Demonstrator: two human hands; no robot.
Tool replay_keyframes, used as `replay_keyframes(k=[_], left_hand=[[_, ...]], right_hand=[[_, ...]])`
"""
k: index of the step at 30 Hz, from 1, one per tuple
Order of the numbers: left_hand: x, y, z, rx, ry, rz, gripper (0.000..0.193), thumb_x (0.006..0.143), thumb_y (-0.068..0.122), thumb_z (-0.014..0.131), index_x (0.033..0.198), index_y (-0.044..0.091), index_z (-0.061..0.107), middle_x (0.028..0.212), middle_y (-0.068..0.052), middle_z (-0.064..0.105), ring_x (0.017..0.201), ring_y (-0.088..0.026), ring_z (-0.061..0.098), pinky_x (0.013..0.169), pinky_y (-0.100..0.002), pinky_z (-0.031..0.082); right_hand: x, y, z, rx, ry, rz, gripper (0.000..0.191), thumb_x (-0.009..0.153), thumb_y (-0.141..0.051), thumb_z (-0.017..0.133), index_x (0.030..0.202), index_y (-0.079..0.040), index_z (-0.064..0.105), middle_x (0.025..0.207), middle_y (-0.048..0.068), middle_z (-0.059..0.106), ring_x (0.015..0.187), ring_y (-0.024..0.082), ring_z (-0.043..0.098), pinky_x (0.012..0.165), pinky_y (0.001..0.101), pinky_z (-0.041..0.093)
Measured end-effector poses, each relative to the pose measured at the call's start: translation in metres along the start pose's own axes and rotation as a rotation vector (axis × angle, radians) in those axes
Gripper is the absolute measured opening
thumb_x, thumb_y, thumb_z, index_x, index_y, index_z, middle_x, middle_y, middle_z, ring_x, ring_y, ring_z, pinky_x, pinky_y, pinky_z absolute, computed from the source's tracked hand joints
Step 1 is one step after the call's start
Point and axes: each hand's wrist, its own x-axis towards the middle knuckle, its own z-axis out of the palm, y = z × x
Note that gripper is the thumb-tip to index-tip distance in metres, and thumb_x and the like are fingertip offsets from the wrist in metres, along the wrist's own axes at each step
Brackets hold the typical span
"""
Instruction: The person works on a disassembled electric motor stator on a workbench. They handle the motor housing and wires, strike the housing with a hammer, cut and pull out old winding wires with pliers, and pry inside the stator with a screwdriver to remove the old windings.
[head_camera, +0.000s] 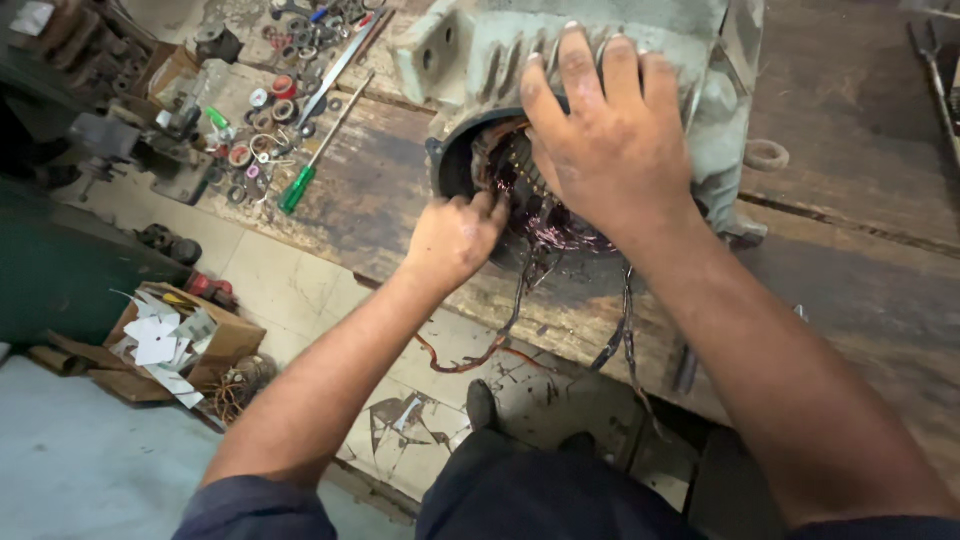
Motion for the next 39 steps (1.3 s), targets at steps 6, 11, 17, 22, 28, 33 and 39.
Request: replay_keyframes(k=[6,11,17,22,28,33,39], left_hand=[[0.006,-0.012,-0.006,0.072,0.038,0.131,0.033,0.084,0.017,0.059,0.113,0.008,0.073,0.086,-0.005,0.067,0.072,-0.023,0.069,0.060,-0.038,0.053],[0.014,-0.014,-0.006,0.093,-0.079,0.174,0.014,0.086,0.018,0.060,0.092,0.012,0.071,0.085,-0.005,0.067,0.075,-0.023,0.070,0.061,-0.038,0.052],[0.033,-0.018,0.006,0.002,0.036,0.212,0.016,0.089,0.019,0.060,0.080,0.015,0.073,0.075,-0.004,0.067,0.061,-0.023,0.068,0.051,-0.040,0.050],[0.058,-0.008,0.027,0.069,-0.143,0.161,0.020,0.082,0.020,0.061,0.066,0.020,0.073,0.070,-0.005,0.071,0.063,-0.025,0.070,0.051,-0.042,0.049],[0.060,0.002,0.035,0.256,-0.211,0.190,0.019,0.084,0.018,0.059,0.071,0.018,0.074,0.071,-0.005,0.073,0.063,-0.024,0.069,0.051,-0.043,0.047],[0.041,-0.010,0.016,0.207,-0.024,0.259,0.014,0.085,0.020,0.056,0.083,0.014,0.069,0.074,-0.005,0.067,0.064,-0.023,0.063,0.058,-0.041,0.045],[-0.055,-0.024,-0.018,-0.014,-0.172,0.189,0.014,0.080,0.017,0.057,0.073,0.011,0.067,0.077,-0.010,0.068,0.073,-0.028,0.068,0.062,-0.043,0.050]], right_hand=[[0.003,0.000,0.000,-0.030,0.010,0.011,0.043,0.090,-0.024,0.073,0.129,-0.008,0.066,0.134,0.018,0.060,0.119,0.035,0.057,0.098,0.0477,0.045],[0.002,-0.001,0.001,-0.056,0.031,0.017,0.038,0.093,-0.023,0.072,0.127,-0.008,0.066,0.132,0.017,0.060,0.118,0.034,0.058,0.098,0.0471,0.045],[0.004,0.000,0.000,-0.041,0.038,0.022,0.035,0.094,-0.022,0.070,0.126,-0.008,0.067,0.131,0.017,0.060,0.118,0.034,0.058,0.098,0.0462,0.046],[0.004,0.000,0.000,-0.047,0.042,0.022,0.035,0.096,-0.024,0.072,0.126,-0.008,0.067,0.131,0.016,0.061,0.117,0.033,0.058,0.099,0.0458,0.046],[0.003,0.000,0.000,-0.031,0.049,0.033,0.038,0.093,-0.025,0.072,0.127,-0.008,0.067,0.131,0.016,0.061,0.118,0.034,0.057,0.099,0.0459,0.046],[0.004,0.000,-0.001,-0.040,0.037,0.033,0.039,0.092,-0.025,0.072,0.127,-0.009,0.067,0.134,0.017,0.061,0.118,0.034,0.058,0.098,0.0459,0.046],[0.002,0.000,0.001,-0.036,0.032,0.029,0.036,0.095,-0.024,0.071,0.127,-0.009,0.067,0.131,0.017,0.061,0.119,0.034,0.058,0.099,0.0457,0.046]])
